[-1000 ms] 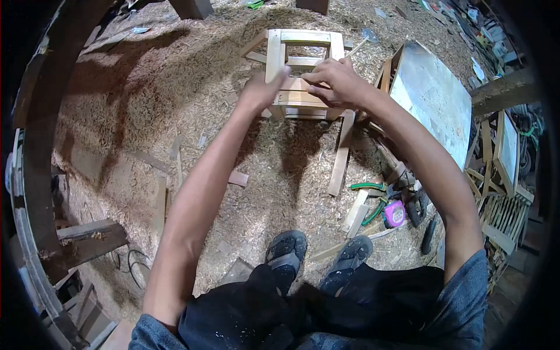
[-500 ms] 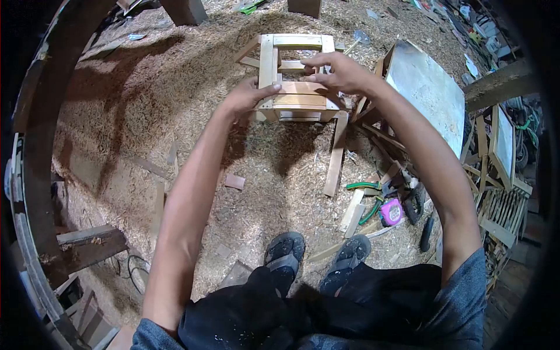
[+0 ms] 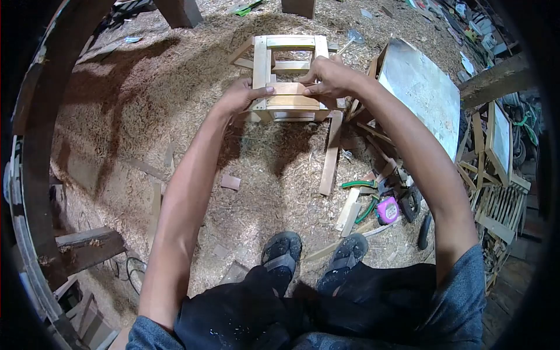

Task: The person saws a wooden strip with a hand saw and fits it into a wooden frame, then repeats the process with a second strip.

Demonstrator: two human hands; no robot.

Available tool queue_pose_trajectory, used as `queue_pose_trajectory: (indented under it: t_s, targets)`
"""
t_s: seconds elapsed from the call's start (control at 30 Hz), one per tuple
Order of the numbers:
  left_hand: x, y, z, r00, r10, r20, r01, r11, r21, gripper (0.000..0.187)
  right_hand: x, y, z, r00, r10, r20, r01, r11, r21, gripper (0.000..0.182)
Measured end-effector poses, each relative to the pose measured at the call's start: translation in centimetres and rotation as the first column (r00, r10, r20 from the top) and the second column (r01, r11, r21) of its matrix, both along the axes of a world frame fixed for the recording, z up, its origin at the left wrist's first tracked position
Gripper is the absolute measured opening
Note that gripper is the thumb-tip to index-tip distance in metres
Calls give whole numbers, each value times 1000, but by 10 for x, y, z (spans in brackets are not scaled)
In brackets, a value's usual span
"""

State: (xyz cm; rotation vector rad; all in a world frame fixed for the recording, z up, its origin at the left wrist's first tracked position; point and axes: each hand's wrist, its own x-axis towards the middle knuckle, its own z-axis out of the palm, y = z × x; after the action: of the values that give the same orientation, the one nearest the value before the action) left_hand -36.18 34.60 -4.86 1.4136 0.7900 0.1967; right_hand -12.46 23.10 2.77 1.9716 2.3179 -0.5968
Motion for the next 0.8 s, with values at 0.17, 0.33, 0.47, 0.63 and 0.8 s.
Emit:
queue_pose_trajectory:
  t_s: [0.17, 0.33, 0.47, 0.63, 0.8]
  targets:
    - [0, -3, 5, 1000, 13, 8, -13, 1000, 9, 45, 3, 4, 2, 999, -3, -44, 1, 999, -50, 34]
    - [2, -7, 17, 1000, 18, -14, -20, 988, -153, 48, -5, 4, 3, 992, -68, -105, 59, 994, -86, 33]
    - [1, -10, 4, 998, 9, 63, -4, 998, -69, 48, -4, 6, -15, 995, -60, -83, 56, 997, -52, 33]
    - [-8, -32, 11, 992, 70, 104, -60, 994, -97, 42, -23, -13, 2, 995, -73, -70, 69, 996, -51, 25]
    - [-30, -58, -10, 993, 101, 65, -108, 987, 119, 46, -43, -60, -3, 999, -14, -46, 20, 990, 140, 24]
